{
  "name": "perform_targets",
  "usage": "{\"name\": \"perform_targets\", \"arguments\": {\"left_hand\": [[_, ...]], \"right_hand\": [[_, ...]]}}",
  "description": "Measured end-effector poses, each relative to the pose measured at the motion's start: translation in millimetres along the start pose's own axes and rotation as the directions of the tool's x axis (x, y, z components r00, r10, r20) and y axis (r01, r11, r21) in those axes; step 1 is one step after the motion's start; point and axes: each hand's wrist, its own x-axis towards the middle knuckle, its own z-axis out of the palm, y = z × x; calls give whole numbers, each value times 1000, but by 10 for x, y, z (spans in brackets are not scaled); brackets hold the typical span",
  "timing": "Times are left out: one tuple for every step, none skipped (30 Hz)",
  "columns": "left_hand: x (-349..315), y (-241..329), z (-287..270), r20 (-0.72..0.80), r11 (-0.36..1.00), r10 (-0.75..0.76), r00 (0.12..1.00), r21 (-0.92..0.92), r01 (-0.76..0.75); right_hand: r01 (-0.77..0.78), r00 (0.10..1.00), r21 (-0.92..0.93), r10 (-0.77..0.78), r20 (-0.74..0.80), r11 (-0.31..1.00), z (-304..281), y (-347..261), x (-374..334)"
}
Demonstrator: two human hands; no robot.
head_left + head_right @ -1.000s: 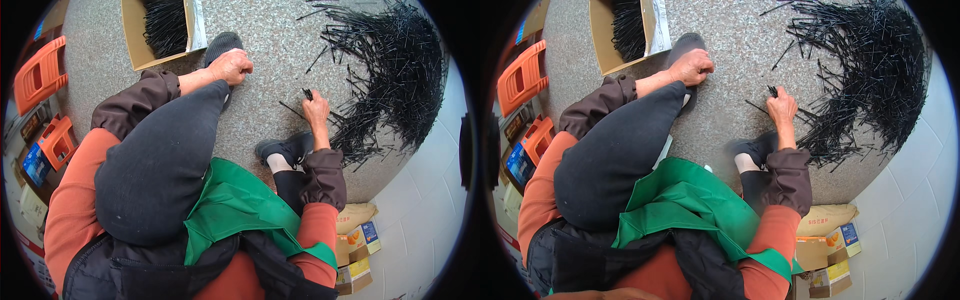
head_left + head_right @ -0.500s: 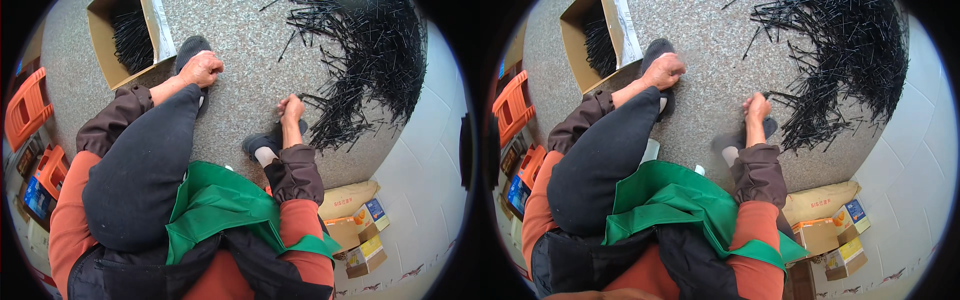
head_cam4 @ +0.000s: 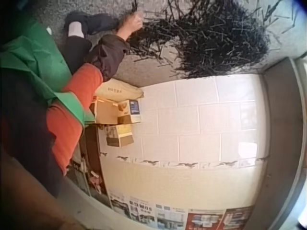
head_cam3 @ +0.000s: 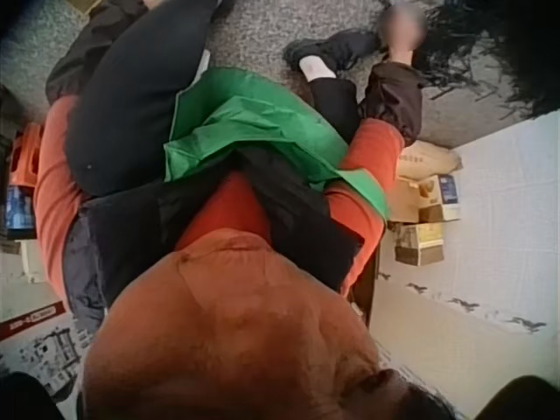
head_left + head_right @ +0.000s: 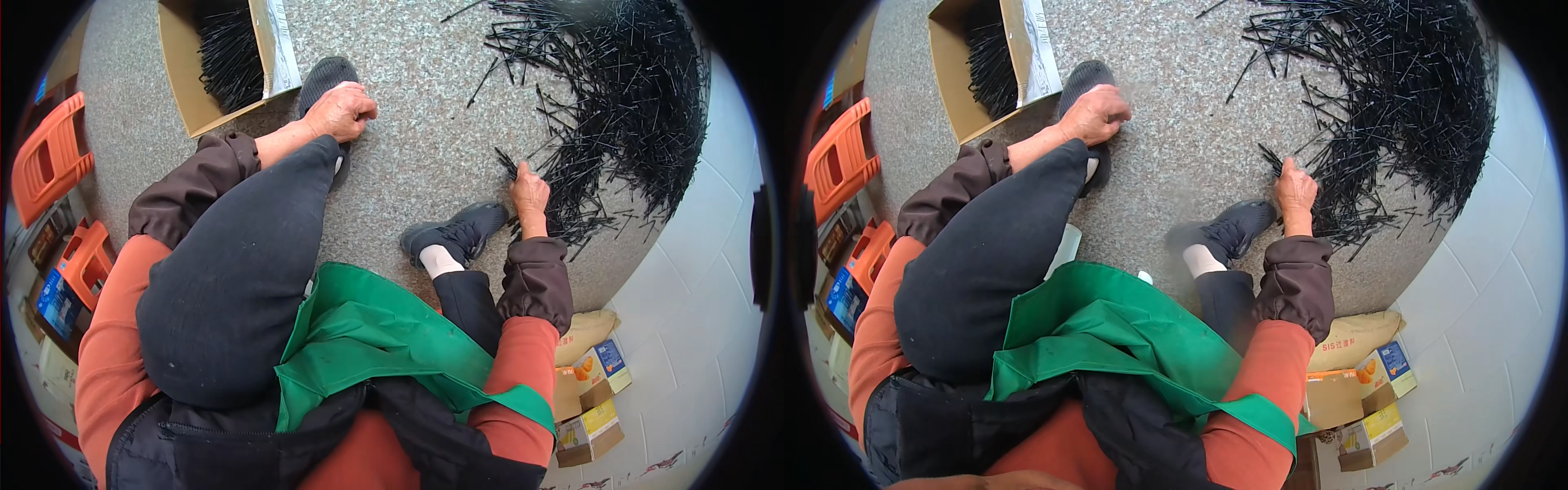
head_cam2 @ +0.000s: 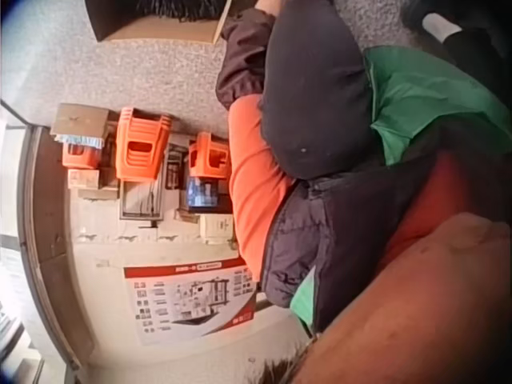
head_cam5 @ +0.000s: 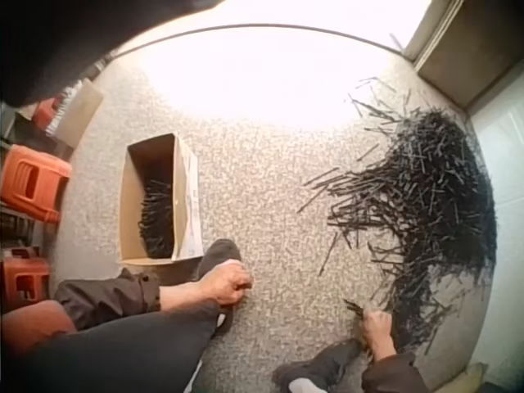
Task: Sorting a large pile of black plastic zip ties on the floor and placing them into cardboard boxes.
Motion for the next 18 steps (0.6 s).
{"name": "perform_targets", "arguments": {"left_hand": [[23,15,21,-3,1000,2,1000,-3,-2],[-3,20,10,-1,1000,-22,1000,10,22],[7,33,17,0,999,-36,999,16,36],[10,36,27,-1,999,-40,999,19,40],[13,21,46,-40,1000,0,999,6,0],[18,6,65,-79,999,39,996,-5,-40],[25,-2,66,-85,999,48,995,-21,-50],[19,-8,67,-86,999,41,995,-16,-43],[9,-16,67,-93,999,46,995,-19,-48],[12,-12,72,-102,998,51,993,-24,-54],[11,-7,76,-114,998,52,992,-31,-56],[14,-6,78,-118,998,47,992,-31,-51],[12,-17,82,-120,998,55,991,-34,-60],[6,-30,83,-122,997,64,991,-37,-69],[-7,-52,90,-123,997,57,991,-36,-61],[18,-50,100,-122,996,75,990,-40,-80],[22,-48,95,-119,995,86,989,-42,-91],[23,-43,90,-120,995,84,989,-39,-89]], "right_hand": [[-8,1000,29,7,31,1000,-41,-57,45],[-37,994,65,30,107,997,-187,-268,113],[-33,992,100,20,128,994,-317,-431,161],[-29,989,136,8,151,990,-410,-578,198],[-23,989,141,1,151,990,-459,-710,240],[-3,988,241,-34,147,971,-499,-829,279],[19,988,337,-70,139,941,-528,-905,316],[26,987,340,-77,139,940,-545,-931,346],[-4,996,461,-38,82,888,-562,-937,375],[-25,999,571,9,32,821,-575,-909,405],[-128,991,652,65,120,747,-605,-855,414],[-210,977,636,140,159,742,-612,-806,413],[-369,930,728,232,287,578,-702,-827,354],[-511,857,771,292,424,380,-793,-853,310],[-509,859,771,286,425,383,-670,-850,318],[-375,918,794,309,248,478,-512,-787,306],[-237,950,787,305,66,570,-460,-793,315],[-234,951,788,302,65,570,-412,-789,340]]}}
